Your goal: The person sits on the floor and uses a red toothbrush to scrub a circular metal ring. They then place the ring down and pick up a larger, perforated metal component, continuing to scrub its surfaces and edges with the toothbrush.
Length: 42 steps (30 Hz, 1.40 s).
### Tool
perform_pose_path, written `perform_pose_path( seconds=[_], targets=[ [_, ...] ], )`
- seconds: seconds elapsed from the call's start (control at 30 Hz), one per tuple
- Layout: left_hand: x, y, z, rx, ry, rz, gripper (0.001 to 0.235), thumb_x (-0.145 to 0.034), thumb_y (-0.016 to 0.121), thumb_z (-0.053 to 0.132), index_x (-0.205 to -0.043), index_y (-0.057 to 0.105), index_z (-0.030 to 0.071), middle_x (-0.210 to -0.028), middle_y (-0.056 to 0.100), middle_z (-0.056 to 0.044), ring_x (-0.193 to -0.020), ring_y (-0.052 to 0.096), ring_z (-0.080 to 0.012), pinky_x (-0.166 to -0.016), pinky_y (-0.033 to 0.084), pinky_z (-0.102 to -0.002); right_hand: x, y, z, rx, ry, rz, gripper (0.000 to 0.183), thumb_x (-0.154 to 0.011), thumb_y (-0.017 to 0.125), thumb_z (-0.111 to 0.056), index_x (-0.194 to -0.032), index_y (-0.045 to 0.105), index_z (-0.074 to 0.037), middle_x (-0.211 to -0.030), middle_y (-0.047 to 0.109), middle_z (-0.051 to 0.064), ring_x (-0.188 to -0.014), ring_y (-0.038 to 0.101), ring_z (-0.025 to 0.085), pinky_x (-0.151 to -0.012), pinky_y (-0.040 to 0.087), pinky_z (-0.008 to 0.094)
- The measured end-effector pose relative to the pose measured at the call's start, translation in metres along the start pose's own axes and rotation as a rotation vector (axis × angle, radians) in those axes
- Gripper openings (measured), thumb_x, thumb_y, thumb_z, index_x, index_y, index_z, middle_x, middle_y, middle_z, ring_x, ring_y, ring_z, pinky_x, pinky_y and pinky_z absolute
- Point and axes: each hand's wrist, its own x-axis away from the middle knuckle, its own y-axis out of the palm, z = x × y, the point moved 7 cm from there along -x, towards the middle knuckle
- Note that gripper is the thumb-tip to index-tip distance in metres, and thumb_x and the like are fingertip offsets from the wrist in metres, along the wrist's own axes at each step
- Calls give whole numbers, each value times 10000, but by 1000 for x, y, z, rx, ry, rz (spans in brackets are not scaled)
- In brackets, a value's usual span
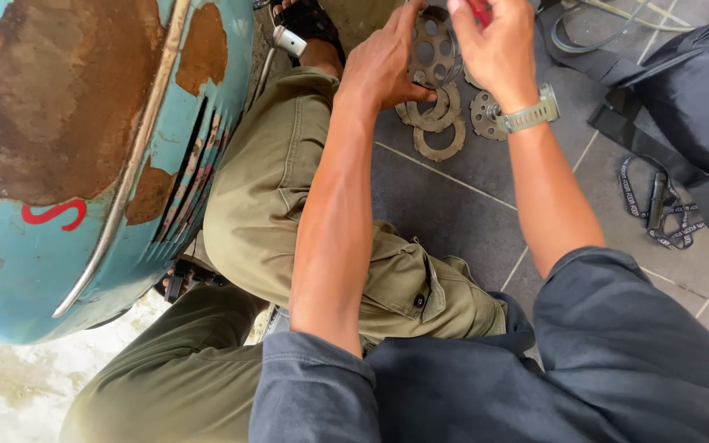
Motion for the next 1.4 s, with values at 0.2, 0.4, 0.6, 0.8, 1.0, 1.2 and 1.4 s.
perform_pose_path(
  seconds=[0.2, 0.4, 0.6, 0.8, 1.0, 1.2, 1.4],
  targets=[
    [-1, -4, -9, 29, -14, 3, 1284, -511, 1099, 412, -1505, 313, 208, -1458, 628, 43, -1153, 723, -308, -867, 589, -445, 43, -2, 30, 282, 46, 22, 66, -943, 762, -12, -971, 703, -4, -886, 567, 107, -731, 561, 288, -673, 478, 386],
    [0, 1, -3, 38, 48, 44, 1348, -547, 1113, 439, -1549, 235, 236, -1373, 736, -46, -1113, 724, -391, -784, 591, -486, 140, -29, 92, 571, 421, -126, 251, -914, 868, -186, -1031, 686, -58, -963, 531, 110, -768, 568, 316, -661, 497, 426],
    [-1, 3, 6, 43, 30, -18, 1246, -520, 1109, 455, -1465, 346, 179, -1227, 768, -67, -1004, 733, -396, -762, 577, -497, 162, -24, 110, 294, 475, -74, 187, -918, 806, -53, -1073, 714, -4, -929, 573, 91, -748, 565, 215, -671, 490, 344],
    [0, 12, 9, 19, 89, 2, 1254, -545, 1101, 495, -1465, 333, 124, -1253, 759, -105, -1033, 728, -391, -784, 586, -473, 164, -27, 101, 391, 388, -137, 243, -884, 864, -95, -919, 648, 12, -780, 566, 97, -639, 510, 274, -624, 461, 390],
    [1, 33, 11, -19, 147, -45, 1409, -545, 1111, 493, -1564, 176, 225, -1456, 671, 6, -1190, 698, -338, -849, 593, -480, 158, -49, 70, 323, 450, -106, 237, -897, 865, -80, -994, 692, 51, -750, 615, 81, -609, 539, 204, -582, 477, 331],
    [3, 25, 25, 34, 130, -90, 1318, -519, 1098, 382, -1525, 248, 315, -1490, 626, 102, -1075, 743, -319, -828, 602, -464, 139, -57, 40, 125, 477, -34, 208, -939, 845, -10, -1012, 665, 64, -832, 663, 76, -605, 483, 121, -548, 433, 256],
    [2, 32, 22, 17, 117, -103, 1393, -491, 1098, 379, -1560, 205, 352, -1534, 607, 118, -1125, 748, -282, -896, 620, -442, 123, -55, 26, 77, 389, 20, 202, -958, 836, 52, -1064, 665, 74, -840, 644, 75, -588, 437, 107, -535, 402, 244]
  ],
)
